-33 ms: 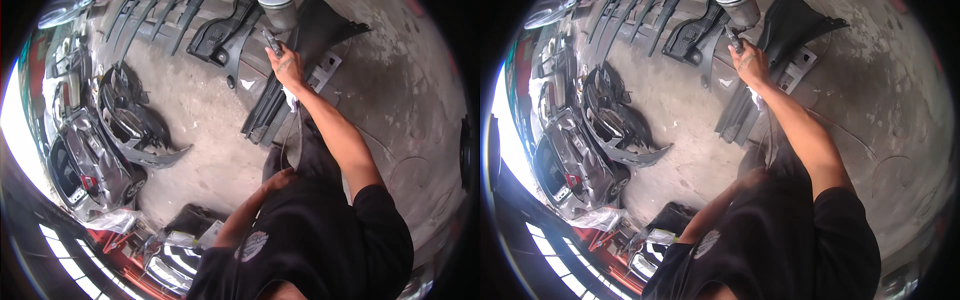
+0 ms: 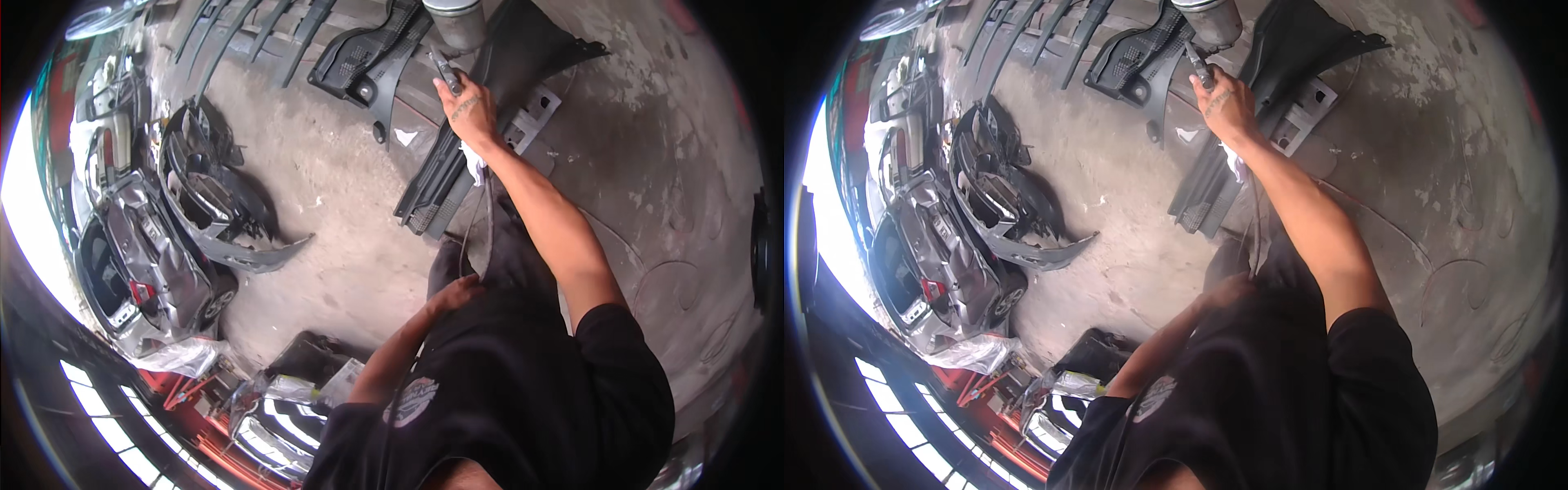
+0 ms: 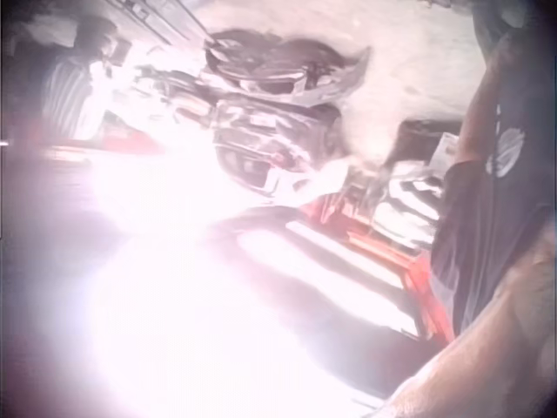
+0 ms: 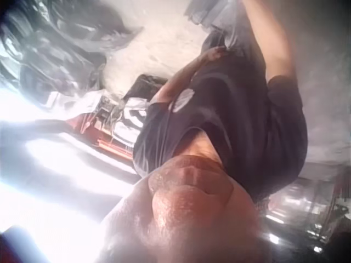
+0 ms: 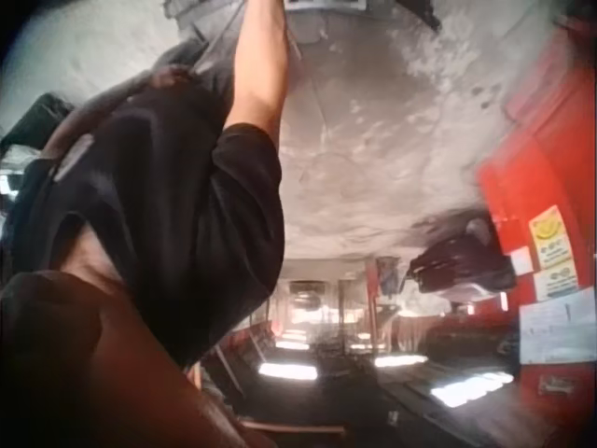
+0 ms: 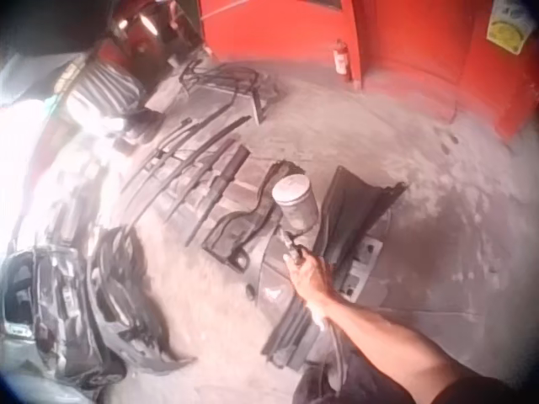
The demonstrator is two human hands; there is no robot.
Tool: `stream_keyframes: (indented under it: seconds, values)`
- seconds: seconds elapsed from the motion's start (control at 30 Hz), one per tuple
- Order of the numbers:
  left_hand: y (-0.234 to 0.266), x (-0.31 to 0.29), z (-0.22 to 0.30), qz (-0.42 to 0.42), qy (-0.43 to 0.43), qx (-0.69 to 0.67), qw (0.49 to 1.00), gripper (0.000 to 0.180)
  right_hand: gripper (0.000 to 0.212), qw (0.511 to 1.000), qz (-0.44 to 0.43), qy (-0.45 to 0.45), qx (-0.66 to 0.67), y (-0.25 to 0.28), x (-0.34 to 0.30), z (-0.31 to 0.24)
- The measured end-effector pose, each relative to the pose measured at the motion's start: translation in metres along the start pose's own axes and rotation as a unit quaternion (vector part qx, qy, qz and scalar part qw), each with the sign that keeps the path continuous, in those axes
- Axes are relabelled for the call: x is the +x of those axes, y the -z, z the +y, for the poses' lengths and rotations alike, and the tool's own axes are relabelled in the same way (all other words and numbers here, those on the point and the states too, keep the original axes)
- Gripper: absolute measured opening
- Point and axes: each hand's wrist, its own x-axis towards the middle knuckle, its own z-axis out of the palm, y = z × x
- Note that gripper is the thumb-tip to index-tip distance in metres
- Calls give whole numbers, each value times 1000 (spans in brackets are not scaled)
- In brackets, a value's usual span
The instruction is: The person uses a spray gun to apply a coating to various car parts, including bumpers and trim pieces, arranged on the floor of a workshop. The person moves around the parts to ensure coverage on different sides.
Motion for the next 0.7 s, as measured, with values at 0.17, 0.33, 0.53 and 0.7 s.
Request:
stream_keyframes:
  seconds: [0.17, 0.33, 0.53, 0.7]
  values:
    - [-2, -1, -6, 3, -70, -22, 997, 36, 37, 987, -156, 27, 10, -38, -15, -14]
    - [8, 4, 33, 63, 54, -149, 985, 31, 40, 974, -217, 67, 8, -42, -2, -28]
    - [17, 9, 65, 120, 71, -247, 959, 39, 38, 995, -4, 42, -96, -31, 41, -33]
    - [-6, 4, 42, 186, 15, -296, 937, 38, 37, 992, -14, 57, -110, -51, 21, -65]
